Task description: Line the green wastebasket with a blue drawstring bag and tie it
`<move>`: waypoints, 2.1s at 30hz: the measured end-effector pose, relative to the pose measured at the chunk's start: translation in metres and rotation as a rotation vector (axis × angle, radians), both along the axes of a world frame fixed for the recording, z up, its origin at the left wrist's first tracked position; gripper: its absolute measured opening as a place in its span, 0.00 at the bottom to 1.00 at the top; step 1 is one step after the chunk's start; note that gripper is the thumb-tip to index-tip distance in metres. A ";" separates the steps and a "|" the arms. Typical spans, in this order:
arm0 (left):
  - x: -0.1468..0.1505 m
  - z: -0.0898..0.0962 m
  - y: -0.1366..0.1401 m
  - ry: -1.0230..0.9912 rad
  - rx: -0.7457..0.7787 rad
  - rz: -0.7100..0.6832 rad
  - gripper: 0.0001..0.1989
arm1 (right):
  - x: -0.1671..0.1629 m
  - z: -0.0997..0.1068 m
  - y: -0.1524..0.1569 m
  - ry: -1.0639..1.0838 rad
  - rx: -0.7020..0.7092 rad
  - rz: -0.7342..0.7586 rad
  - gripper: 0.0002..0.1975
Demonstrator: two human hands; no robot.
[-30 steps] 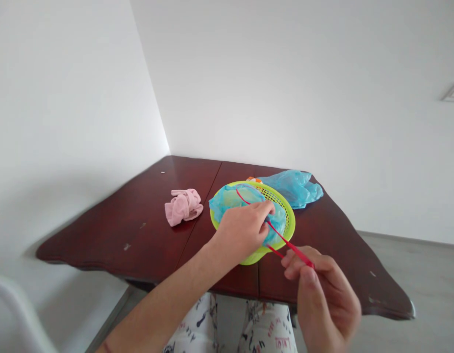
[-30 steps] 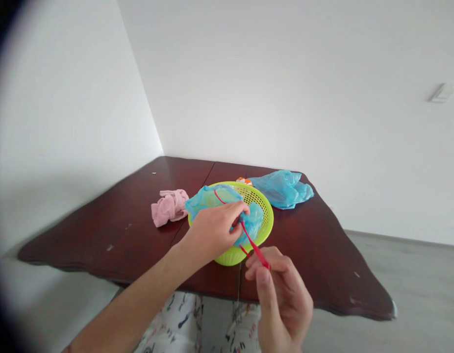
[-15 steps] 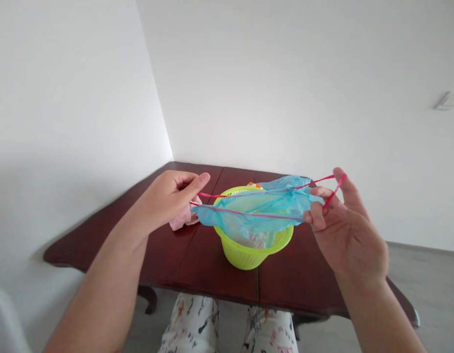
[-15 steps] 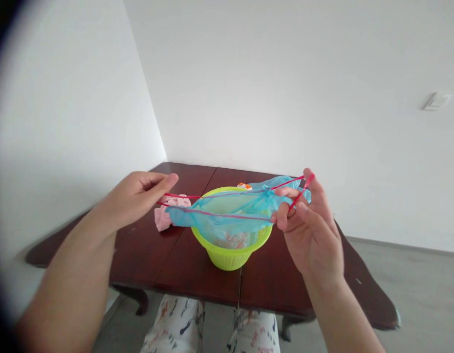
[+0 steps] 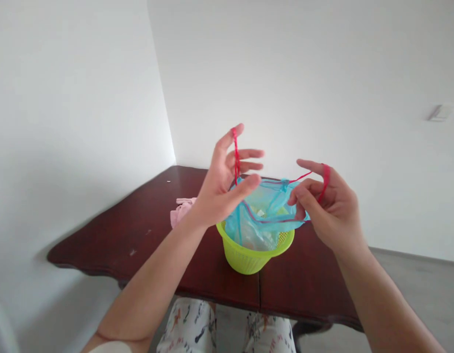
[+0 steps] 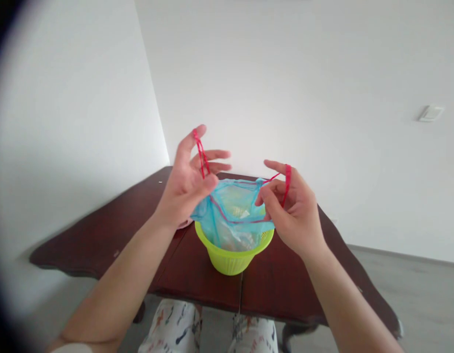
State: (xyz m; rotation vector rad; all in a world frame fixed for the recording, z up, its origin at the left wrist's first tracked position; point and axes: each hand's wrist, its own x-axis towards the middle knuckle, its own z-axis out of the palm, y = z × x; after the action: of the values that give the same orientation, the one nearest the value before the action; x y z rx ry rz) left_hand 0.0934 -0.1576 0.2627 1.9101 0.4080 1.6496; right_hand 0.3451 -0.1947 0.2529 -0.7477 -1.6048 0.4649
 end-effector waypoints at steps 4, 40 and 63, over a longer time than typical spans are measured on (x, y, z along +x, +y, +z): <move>0.024 -0.001 -0.006 0.451 -0.009 -0.015 0.59 | -0.007 0.024 -0.011 -0.230 0.052 0.009 0.09; 0.007 0.003 -0.016 0.408 -0.315 -0.379 0.21 | -0.012 -0.024 -0.026 -0.293 0.567 -0.238 0.13; 0.017 -0.025 -0.020 0.582 0.193 -0.084 0.29 | -0.023 -0.015 0.023 0.123 -0.196 0.300 0.21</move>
State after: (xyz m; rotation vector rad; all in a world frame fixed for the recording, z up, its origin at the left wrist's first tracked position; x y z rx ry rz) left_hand 0.1104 -0.1778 0.2377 2.5089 0.3934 1.0861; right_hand 0.3216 -0.1714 0.2381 -0.6115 -1.5750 0.8796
